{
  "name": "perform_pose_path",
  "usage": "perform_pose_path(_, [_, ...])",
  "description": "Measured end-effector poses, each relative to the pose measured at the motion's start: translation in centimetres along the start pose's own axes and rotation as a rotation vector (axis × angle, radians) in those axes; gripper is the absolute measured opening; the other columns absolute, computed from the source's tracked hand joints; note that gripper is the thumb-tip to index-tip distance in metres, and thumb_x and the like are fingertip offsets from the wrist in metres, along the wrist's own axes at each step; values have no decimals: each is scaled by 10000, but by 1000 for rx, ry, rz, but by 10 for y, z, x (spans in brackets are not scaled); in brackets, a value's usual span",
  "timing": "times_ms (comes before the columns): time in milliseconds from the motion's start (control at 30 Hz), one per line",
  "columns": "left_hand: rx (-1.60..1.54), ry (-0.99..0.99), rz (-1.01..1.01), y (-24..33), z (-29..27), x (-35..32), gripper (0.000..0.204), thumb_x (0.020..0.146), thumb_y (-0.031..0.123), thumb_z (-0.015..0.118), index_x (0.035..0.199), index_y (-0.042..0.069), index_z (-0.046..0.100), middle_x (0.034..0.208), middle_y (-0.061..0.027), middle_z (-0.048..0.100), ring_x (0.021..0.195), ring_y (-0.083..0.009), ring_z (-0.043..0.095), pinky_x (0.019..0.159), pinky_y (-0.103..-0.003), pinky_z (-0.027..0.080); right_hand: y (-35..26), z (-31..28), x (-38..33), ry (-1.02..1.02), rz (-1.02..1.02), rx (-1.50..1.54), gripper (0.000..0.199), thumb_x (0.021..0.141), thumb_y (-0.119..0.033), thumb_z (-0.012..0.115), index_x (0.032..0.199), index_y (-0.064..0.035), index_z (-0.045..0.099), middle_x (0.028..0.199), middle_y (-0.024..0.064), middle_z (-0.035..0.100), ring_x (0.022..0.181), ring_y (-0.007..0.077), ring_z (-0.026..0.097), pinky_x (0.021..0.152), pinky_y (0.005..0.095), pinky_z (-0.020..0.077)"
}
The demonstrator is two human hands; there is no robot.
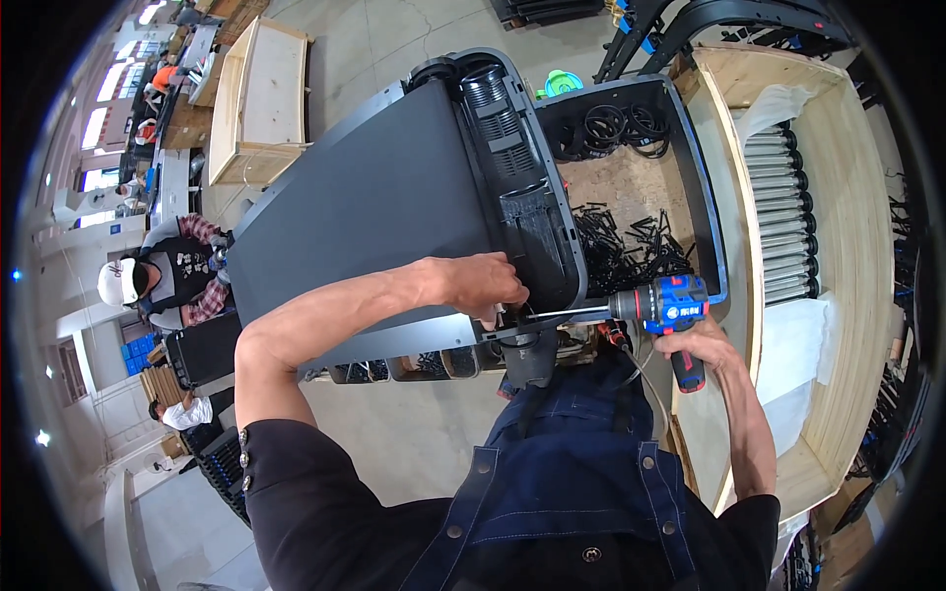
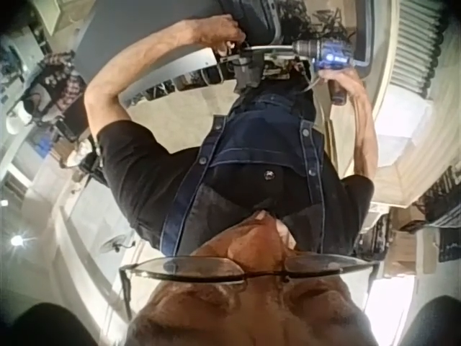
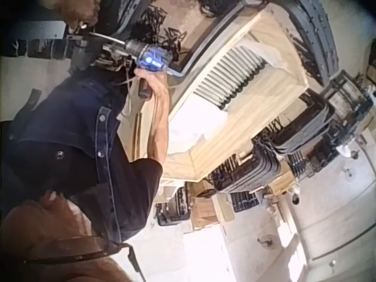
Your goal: Assembling components of a treadmill using electric and pneumatic screwdrivers in a manufacturing setting.
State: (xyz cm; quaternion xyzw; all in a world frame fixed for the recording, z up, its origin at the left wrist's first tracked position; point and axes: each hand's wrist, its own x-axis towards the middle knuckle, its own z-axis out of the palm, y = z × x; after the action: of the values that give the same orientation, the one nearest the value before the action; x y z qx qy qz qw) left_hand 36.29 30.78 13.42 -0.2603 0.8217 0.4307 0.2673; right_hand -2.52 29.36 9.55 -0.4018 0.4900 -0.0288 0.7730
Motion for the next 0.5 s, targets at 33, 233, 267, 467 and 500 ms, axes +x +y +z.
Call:
perform_pose_path(33, [-1,1,0,1,0,-1,450,732,217,814,1112,30,664,999,-99,679,1077,-308,594,1010,-431,395,-3,-1,3,0,1,-1,321,654,-61,820,945,-41,685,799,65,701,666,163,661,627,314,554])
perform_pose_path(233, [-78,42,-54,7,-3,-10,514,725,185,837,1167,13,638,1045,-133,689,1123,-334,604,1022,-444,430,-31,4,10,-77,76,-17,332,644,-56,808,952,-43,684,767,54,677,611,152,635,576,301,537])
perform_pose_path(267, [-311,108,-103,11,-5,-15,545,732,185,843,1204,13,630,1099,-145,687,1158,-337,600,1025,-439,446,-33,5,11,-84,75,-26,332,644,-56,808,952,-43,684,767,54,677,611,152,635,576,301,537])
perform_pose_path(467, [-746,1026,-379,28,4,-77,477,853,255,768,1254,26,650,1267,-114,664,1210,-246,610,1060,-397,461,-29,-2,20,-123,50,-54,301,650,-58,801,933,-43,702,786,55,691,632,154,648,613,309,552])
perform_pose_path(500, [-747,1148,-472,26,21,-85,465,870,273,748,1251,24,652,1262,-104,667,1207,-229,608,1069,-401,451,-25,-5,22,-122,51,-40,314,650,-48,804,945,-39,697,783,50,683,619,154,638,591,310,545])
